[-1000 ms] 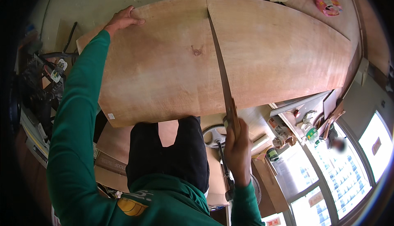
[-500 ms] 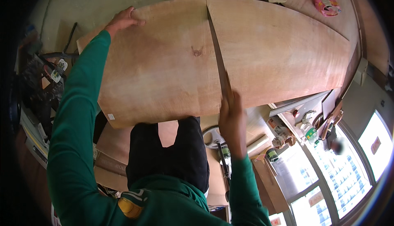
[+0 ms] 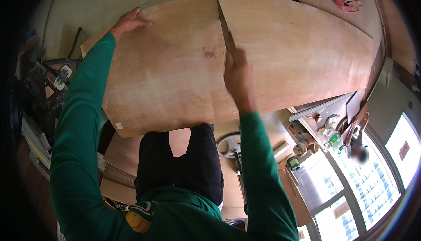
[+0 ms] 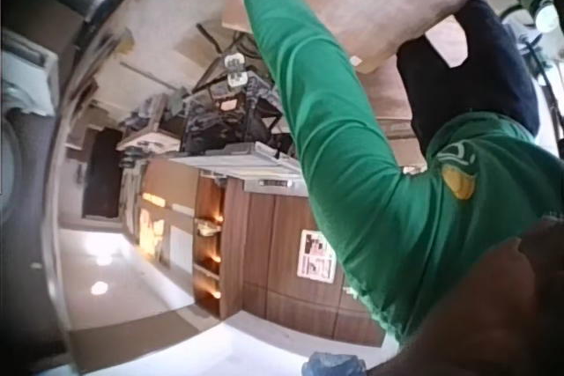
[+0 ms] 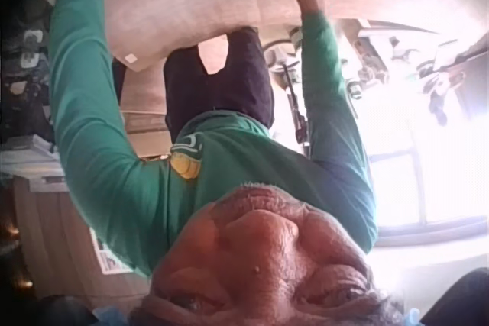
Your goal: The person uses a hand saw to cut a large sheet of plywood resting on a workbench. They maintain a steady sawing motion to split the board into two pieces.
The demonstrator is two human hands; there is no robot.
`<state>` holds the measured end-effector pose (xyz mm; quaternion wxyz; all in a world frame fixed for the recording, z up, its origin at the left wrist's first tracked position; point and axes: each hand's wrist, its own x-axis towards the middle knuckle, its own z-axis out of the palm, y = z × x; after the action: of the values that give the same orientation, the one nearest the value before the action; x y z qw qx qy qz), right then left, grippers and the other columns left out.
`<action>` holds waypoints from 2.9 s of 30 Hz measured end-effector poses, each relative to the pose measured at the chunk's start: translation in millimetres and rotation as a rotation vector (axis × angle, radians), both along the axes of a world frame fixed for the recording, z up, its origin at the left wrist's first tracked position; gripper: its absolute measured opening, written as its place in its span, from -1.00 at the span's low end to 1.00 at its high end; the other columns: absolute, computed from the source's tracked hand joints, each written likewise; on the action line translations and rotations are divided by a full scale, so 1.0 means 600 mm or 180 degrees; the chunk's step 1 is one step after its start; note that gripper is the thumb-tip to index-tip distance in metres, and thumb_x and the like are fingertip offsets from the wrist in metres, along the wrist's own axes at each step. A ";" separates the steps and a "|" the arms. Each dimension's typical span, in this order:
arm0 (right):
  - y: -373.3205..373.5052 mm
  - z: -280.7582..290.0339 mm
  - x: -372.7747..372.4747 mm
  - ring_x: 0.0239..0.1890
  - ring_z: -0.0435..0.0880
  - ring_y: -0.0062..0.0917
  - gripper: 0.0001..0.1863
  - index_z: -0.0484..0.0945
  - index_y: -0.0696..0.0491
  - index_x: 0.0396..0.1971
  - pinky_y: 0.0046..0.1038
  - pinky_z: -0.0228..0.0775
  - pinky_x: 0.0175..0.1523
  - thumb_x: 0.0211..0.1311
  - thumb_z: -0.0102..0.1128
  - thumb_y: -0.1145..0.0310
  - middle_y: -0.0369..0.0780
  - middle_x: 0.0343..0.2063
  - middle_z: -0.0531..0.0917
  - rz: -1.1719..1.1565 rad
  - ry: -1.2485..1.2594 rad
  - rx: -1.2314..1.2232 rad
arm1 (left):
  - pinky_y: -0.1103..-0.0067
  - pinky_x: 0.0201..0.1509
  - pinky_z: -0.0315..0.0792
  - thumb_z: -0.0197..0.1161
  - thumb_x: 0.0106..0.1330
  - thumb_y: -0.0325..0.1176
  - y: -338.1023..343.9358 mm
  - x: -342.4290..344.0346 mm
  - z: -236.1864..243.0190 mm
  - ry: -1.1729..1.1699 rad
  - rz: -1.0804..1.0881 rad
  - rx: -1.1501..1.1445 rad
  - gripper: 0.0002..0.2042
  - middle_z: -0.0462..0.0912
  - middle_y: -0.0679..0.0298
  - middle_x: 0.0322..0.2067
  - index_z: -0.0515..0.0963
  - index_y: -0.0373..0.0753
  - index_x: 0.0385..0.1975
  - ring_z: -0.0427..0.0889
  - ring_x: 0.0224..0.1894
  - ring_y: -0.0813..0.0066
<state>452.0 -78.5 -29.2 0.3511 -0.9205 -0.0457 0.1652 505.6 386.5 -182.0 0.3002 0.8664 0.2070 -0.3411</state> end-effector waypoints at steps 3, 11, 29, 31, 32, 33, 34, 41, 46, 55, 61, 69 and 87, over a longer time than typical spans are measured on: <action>-0.062 0.179 -0.143 -0.16 0.79 0.16 -0.61 0.44 0.15 0.29 -0.03 0.61 -0.14 0.61 0.10 0.31 0.18 -0.21 0.74 -0.0283 0.0825 -0.0202 | 0.27 0.67 0.16 0.59 0.04 0.25 0.041 -0.026 -0.019 0.0023 -0.0046 0.0155 0.26 0.20 -0.04 0.60 0.05 -0.33 0.65 0.17 0.65 0.06; -0.037 0.021 -0.064 -0.22 0.69 0.31 -0.65 0.46 0.15 0.19 0.13 0.52 -0.26 0.60 0.13 0.27 0.24 -0.30 0.71 -0.0042 0.0076 -0.0065 | 0.26 0.68 0.14 0.57 0.04 0.27 0.011 0.006 -0.006 0.0039 -0.0175 0.0224 0.25 0.19 -0.05 0.61 0.07 -0.30 0.65 0.16 0.65 0.06; -0.007 -0.017 -0.028 -0.23 0.70 0.28 -0.71 0.47 0.12 0.11 0.08 0.53 -0.28 0.61 0.12 0.25 0.22 -0.33 0.72 -0.0011 -0.0026 0.0030 | 0.29 0.67 0.14 0.58 0.05 0.26 0.026 -0.006 -0.029 -0.0031 -0.0054 -0.0013 0.27 0.21 -0.06 0.60 0.02 -0.32 0.66 0.15 0.65 0.07; 0.016 -0.062 0.016 -0.23 0.68 0.31 -0.71 0.47 0.12 0.11 0.10 0.51 -0.25 0.62 0.10 0.24 0.24 -0.34 0.69 -0.0086 -0.0322 0.0011 | 0.28 0.68 0.12 0.57 0.05 0.27 0.014 0.011 -0.030 -0.0036 -0.0170 -0.0066 0.27 0.20 -0.05 0.60 0.03 -0.32 0.66 0.14 0.66 0.07; 0.022 -0.051 0.023 -0.22 0.67 0.31 -0.71 0.47 0.12 0.12 0.11 0.51 -0.24 0.62 0.09 0.24 0.24 -0.33 0.69 -0.0175 -0.0224 -0.0008 | 0.28 0.68 0.12 0.57 0.05 0.27 -0.002 0.019 -0.009 0.0031 -0.0205 0.0003 0.27 0.20 -0.05 0.60 0.03 -0.32 0.66 0.14 0.66 0.07; 0.026 -0.038 0.026 -0.22 0.67 0.31 -0.71 0.47 0.12 0.12 0.11 0.51 -0.23 0.63 0.09 0.23 0.24 -0.32 0.69 -0.0206 -0.0096 -0.0016 | 0.28 0.69 0.11 0.57 0.05 0.27 -0.006 0.011 0.004 0.0129 -0.0180 0.0080 0.27 0.20 -0.05 0.60 0.04 -0.32 0.65 0.14 0.66 0.07; 0.010 -0.012 0.007 -0.20 0.68 0.30 -0.70 0.47 0.12 0.12 0.10 0.52 -0.22 0.63 0.09 0.23 0.24 -0.30 0.70 -0.0177 0.0042 0.0069 | 0.28 0.69 0.11 0.57 0.05 0.27 -0.007 0.007 0.004 0.0087 -0.0192 0.0128 0.26 0.20 -0.05 0.60 0.04 -0.32 0.65 0.14 0.66 0.07; -0.059 0.299 -0.200 -0.09 0.81 0.07 -0.65 0.45 0.19 0.24 -0.10 0.63 -0.07 0.62 0.10 0.36 0.15 -0.19 0.74 -0.0550 0.0955 -0.0468 | 0.26 0.68 0.12 0.56 0.04 0.27 0.017 -0.005 -0.012 0.0000 -0.0135 0.0194 0.25 0.22 -0.04 0.60 0.07 -0.32 0.65 0.16 0.65 0.05; -0.021 0.018 -0.054 -0.15 0.68 0.28 -0.70 0.46 0.13 0.14 0.07 0.55 -0.17 0.61 0.11 0.26 0.26 -0.24 0.70 0.0030 0.0242 -0.0205 | 0.28 0.68 0.12 0.57 0.03 0.29 0.021 -0.005 -0.029 -0.0098 -0.0208 0.0133 0.27 0.23 -0.04 0.59 0.07 -0.36 0.64 0.18 0.64 0.06; -0.067 0.168 -0.171 -0.16 0.79 0.14 -0.64 0.45 0.17 0.24 -0.04 0.61 -0.13 0.60 0.11 0.34 0.19 -0.21 0.74 -0.0145 0.0416 -0.0261 | 0.27 0.66 0.16 0.61 0.02 0.25 0.020 -0.010 0.019 0.0072 -0.0019 -0.0064 0.30 0.23 -0.06 0.59 0.01 -0.36 0.65 0.20 0.63 0.03; -0.074 0.204 -0.164 -0.28 0.85 -0.05 -0.65 0.45 0.19 0.25 -0.17 0.62 -0.25 0.60 0.10 0.37 0.10 -0.35 0.75 -0.0319 0.0738 -0.0315 | 0.28 0.67 0.14 0.60 0.02 0.26 0.020 -0.011 -0.006 0.0056 -0.0134 0.0131 0.31 0.22 -0.07 0.59 0.01 -0.39 0.64 0.17 0.64 0.03; 0.005 -0.013 -0.008 -0.22 0.67 0.31 -0.66 0.49 0.16 0.10 0.12 0.51 -0.26 0.61 0.11 0.20 0.24 -0.30 0.71 0.0003 -0.0066 -0.0203 | 0.29 0.67 0.14 0.58 0.02 0.30 0.018 -0.001 -0.022 -0.0101 -0.0231 0.0097 0.32 0.21 -0.10 0.59 0.01 -0.41 0.64 0.16 0.65 0.06; -0.014 0.006 -0.025 -0.18 0.68 0.29 -0.70 0.52 0.13 0.09 0.08 0.53 -0.21 0.60 0.12 0.23 0.26 -0.26 0.69 0.0191 -0.0124 0.0007 | 0.28 0.67 0.14 0.61 -0.01 0.30 0.011 0.000 0.001 0.0032 -0.0164 0.0124 0.32 0.19 -0.11 0.59 0.04 -0.37 0.64 0.16 0.65 0.05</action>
<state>436.7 -86.7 -25.8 0.3461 -0.9214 -0.0802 0.1576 505.9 393.1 -181.5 0.2733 0.8754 0.1927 -0.3491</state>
